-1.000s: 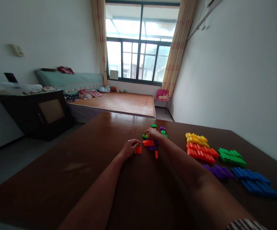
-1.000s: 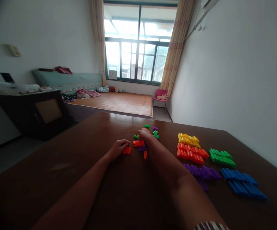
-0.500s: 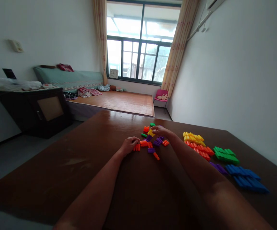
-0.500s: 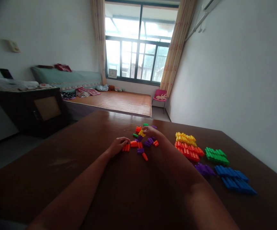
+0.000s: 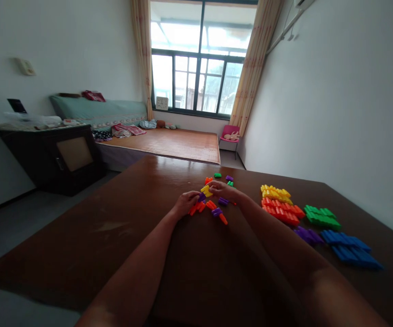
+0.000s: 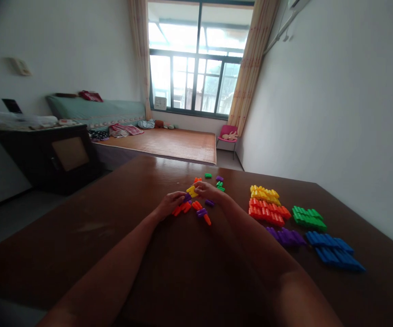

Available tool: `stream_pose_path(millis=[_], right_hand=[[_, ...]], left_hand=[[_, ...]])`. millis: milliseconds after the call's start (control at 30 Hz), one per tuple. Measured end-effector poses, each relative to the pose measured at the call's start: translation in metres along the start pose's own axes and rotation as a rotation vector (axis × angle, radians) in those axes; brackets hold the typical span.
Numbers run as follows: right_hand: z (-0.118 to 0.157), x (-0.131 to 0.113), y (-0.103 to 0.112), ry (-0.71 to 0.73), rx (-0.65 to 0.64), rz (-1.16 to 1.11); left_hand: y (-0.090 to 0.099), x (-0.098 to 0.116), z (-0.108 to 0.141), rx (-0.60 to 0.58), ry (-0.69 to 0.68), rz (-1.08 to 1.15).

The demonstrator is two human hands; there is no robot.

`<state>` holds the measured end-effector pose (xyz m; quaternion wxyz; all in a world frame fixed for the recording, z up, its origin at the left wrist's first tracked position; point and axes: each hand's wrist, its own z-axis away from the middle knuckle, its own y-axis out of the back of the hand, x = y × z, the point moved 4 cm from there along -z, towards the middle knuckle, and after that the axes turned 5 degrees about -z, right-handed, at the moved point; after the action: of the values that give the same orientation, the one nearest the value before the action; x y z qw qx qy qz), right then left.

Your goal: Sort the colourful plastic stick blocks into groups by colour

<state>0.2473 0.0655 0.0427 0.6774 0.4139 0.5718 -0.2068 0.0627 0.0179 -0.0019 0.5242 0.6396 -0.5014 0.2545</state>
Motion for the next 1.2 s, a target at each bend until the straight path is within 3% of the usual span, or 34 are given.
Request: stream_pose_path(millis=[133, 233, 333, 500, 600, 667, 733, 900, 1200], right_hand=[[0.001, 0.004, 0.008, 0.047, 0.179, 0.284], [0.014, 0.009, 0.033, 0.038, 0.36, 0.375], [0.044, 0.02, 0.077, -0.022, 0.507, 0.331], [0.128, 0.047, 0.174, -0.125, 0.814, 0.159], [0.18, 0.064, 0.224, -0.291, 1.031, 0.242], [0.206, 0.074, 0.246, -0.4, 1.121, 0.301], [0.221, 0.082, 0.259, -0.468, 1.118, 0.361], [0.224, 0.092, 0.265, -0.657, 0.921, 0.605], [0.204, 0.09, 0.253, -0.696, 0.865, 0.737]], left_hand=[[0.0, 0.006, 0.001, -0.058, -0.009, -0.068], [0.003, 0.01, 0.001, -0.062, -0.002, -0.11], [0.006, 0.012, 0.0, -0.053, 0.015, -0.135], [0.007, 0.011, -0.001, -0.052, 0.036, -0.147], [0.007, 0.008, -0.002, -0.051, 0.043, -0.148], [0.007, 0.006, -0.002, -0.053, 0.053, -0.146], [0.007, 0.006, -0.002, -0.057, 0.067, -0.14], [0.009, 0.012, 0.0, -0.062, 0.103, -0.115], [0.008, 0.001, -0.001, -0.066, 0.085, -0.077]])
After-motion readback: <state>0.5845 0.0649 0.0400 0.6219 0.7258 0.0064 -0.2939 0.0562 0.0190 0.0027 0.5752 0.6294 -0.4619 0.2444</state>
